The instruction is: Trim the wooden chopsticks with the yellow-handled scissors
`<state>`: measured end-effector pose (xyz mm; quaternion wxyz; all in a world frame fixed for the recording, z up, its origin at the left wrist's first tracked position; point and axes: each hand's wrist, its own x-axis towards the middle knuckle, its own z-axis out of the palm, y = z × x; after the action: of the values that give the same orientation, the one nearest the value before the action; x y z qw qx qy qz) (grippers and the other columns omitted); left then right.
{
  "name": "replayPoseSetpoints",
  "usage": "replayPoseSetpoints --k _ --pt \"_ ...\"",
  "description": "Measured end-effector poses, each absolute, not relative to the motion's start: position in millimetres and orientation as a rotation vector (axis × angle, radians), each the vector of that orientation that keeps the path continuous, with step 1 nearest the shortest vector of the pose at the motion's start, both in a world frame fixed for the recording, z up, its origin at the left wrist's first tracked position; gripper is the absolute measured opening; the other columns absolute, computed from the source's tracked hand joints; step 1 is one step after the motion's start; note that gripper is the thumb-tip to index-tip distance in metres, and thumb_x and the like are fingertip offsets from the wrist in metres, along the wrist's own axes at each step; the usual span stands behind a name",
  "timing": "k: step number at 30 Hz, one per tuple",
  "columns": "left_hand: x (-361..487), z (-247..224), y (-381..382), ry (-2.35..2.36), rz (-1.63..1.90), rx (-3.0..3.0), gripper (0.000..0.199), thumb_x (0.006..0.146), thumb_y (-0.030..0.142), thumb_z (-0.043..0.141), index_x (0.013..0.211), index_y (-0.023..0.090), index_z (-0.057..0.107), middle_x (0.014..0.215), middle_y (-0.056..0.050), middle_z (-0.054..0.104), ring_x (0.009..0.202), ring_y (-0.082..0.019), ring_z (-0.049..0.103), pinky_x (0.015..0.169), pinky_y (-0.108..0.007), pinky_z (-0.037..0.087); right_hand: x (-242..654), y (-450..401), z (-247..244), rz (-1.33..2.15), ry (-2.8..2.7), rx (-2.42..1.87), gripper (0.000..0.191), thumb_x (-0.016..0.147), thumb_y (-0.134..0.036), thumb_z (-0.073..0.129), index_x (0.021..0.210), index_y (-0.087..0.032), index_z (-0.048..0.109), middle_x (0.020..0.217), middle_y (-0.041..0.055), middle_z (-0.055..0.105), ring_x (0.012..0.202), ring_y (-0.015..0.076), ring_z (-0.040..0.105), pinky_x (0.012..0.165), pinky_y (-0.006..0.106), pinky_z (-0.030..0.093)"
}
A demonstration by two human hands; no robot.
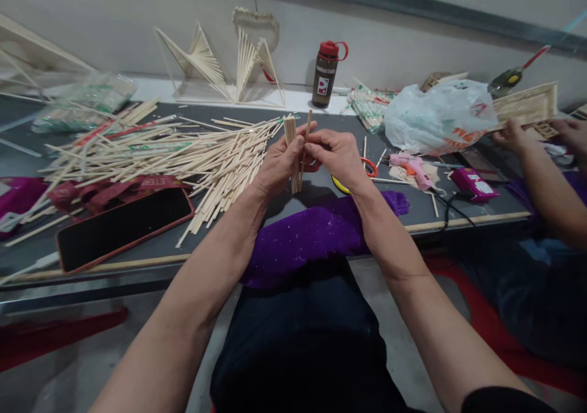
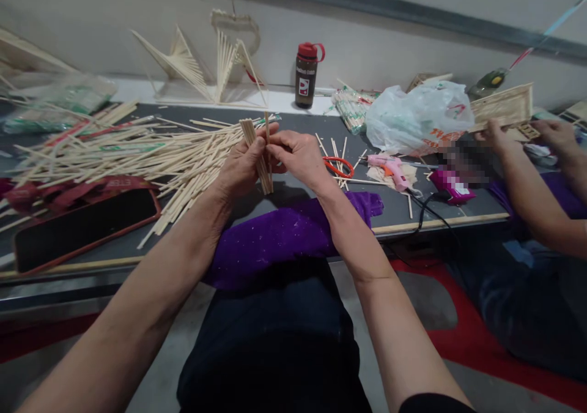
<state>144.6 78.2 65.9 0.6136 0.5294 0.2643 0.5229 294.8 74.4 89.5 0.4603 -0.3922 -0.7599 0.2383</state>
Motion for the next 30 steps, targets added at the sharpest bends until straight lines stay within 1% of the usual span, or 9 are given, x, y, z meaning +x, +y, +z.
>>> replayPoseSetpoints --k 4,8,12,15,18,20,23,25,30 --pt "143.0 64.8 77.8 0.612 1.205 1.237 0.050 0.087 0.052 0.063 0.130 0.028 0.061 0.097 -0.003 0.073 0.074 -0.012 0.068 0.072 -0.027 0.058 292.6 73.8 88.3 0.542 -1.981 -0.977 0.017 0.088 -0.027 0.061 0.094 -0.021 0.075 0.095 0.0020 0.074 0.086 0.0147 0.065 0.083 0.030 0.051" --pt "141.1 63.4 77.2 0.597 1.202 1.268 0.048 0.085 0.052 0.066 0.125 0.027 0.065 0.101 -0.004 0.073 0.073 -0.012 0.067 0.069 -0.027 0.057 290.6 69.6 90.4 0.558 -2.020 -0.946 0.017 0.088 -0.024 0.058 0.085 -0.018 0.073 0.092 0.0027 0.072 0.081 0.0127 0.064 0.076 0.026 0.049" --pt "138.9 63.0 75.2 0.618 1.197 1.327 0.045 0.085 0.054 0.065 0.120 0.026 0.068 0.090 -0.004 0.073 0.070 -0.012 0.066 0.066 -0.025 0.055 290.2 68.2 90.6 0.598 -2.035 -0.975 0.017 0.088 -0.023 0.056 0.078 -0.017 0.068 0.076 0.0008 0.066 0.068 0.0100 0.060 0.066 0.023 0.047" --pt "138.9 65.3 73.7 0.643 1.224 1.392 0.041 0.085 0.054 0.065 0.111 0.023 0.073 0.083 -0.004 0.072 0.067 -0.011 0.064 0.062 -0.023 0.052 288.0 70.2 87.2 0.654 -2.037 -0.992 0.020 0.090 -0.024 0.054 0.077 -0.016 0.066 0.071 0.0006 0.065 0.063 0.0092 0.060 0.063 0.022 0.047" --pt "136.5 69.2 77.7 0.671 1.360 1.276 0.034 0.086 0.052 0.065 0.097 0.021 0.073 0.099 -0.006 0.074 0.083 -0.015 0.069 0.069 -0.024 0.055 285.6 72.4 84.7 0.641 -2.073 -1.002 0.017 0.088 -0.024 0.057 0.080 -0.015 0.068 0.074 0.0014 0.067 0.065 0.0092 0.060 0.063 0.022 0.046" --pt "130.9 71.2 85.4 0.664 1.467 1.088 0.030 0.091 0.048 0.059 0.094 0.021 0.071 0.110 -0.006 0.074 0.098 -0.016 0.070 0.077 -0.025 0.057 286.0 72.1 86.3 0.701 -2.054 -1.018 0.019 0.088 -0.027 0.057 0.081 -0.015 0.069 0.073 0.0020 0.067 0.064 0.0089 0.060 0.061 0.021 0.046" --pt "117.9 71.8 100.8 0.672 1.530 0.802 0.032 0.101 0.040 0.042 0.096 0.021 0.068 0.110 -0.005 0.074 0.108 -0.014 0.068 0.083 -0.023 0.057 290.4 67.9 93.0 0.977 -1.873 -1.072 0.025 0.089 -0.032 0.055 0.079 -0.014 0.069 0.071 0.0033 0.068 0.060 0.0088 0.061 0.051 0.019 0.045" --pt "109.3 70.8 109.5 0.701 1.536 0.678 0.037 0.104 0.033 0.034 0.097 0.019 0.067 0.107 -0.006 0.074 0.110 -0.013 0.068 0.085 -0.022 0.057 294.5 63.8 97.1 1.165 -1.791 -1.084 0.022 0.087 -0.031 0.058 0.079 -0.013 0.069 0.070 0.0034 0.069 0.058 0.0088 0.062 0.047 0.018 0.044" --pt "95.5 68.1 117.8 0.700 1.558 0.622 0.038 0.104 0.027 0.030 0.111 0.019 0.066 0.109 -0.008 0.074 0.118 -0.015 0.065 0.089 -0.023 0.058 298.7 57.6 95.8 1.388 -1.915 -1.043 0.020 0.085 -0.031 0.062 0.081 -0.014 0.071 0.066 0.0019 0.069 0.054 0.0082 0.063 0.042 0.016 0.043"
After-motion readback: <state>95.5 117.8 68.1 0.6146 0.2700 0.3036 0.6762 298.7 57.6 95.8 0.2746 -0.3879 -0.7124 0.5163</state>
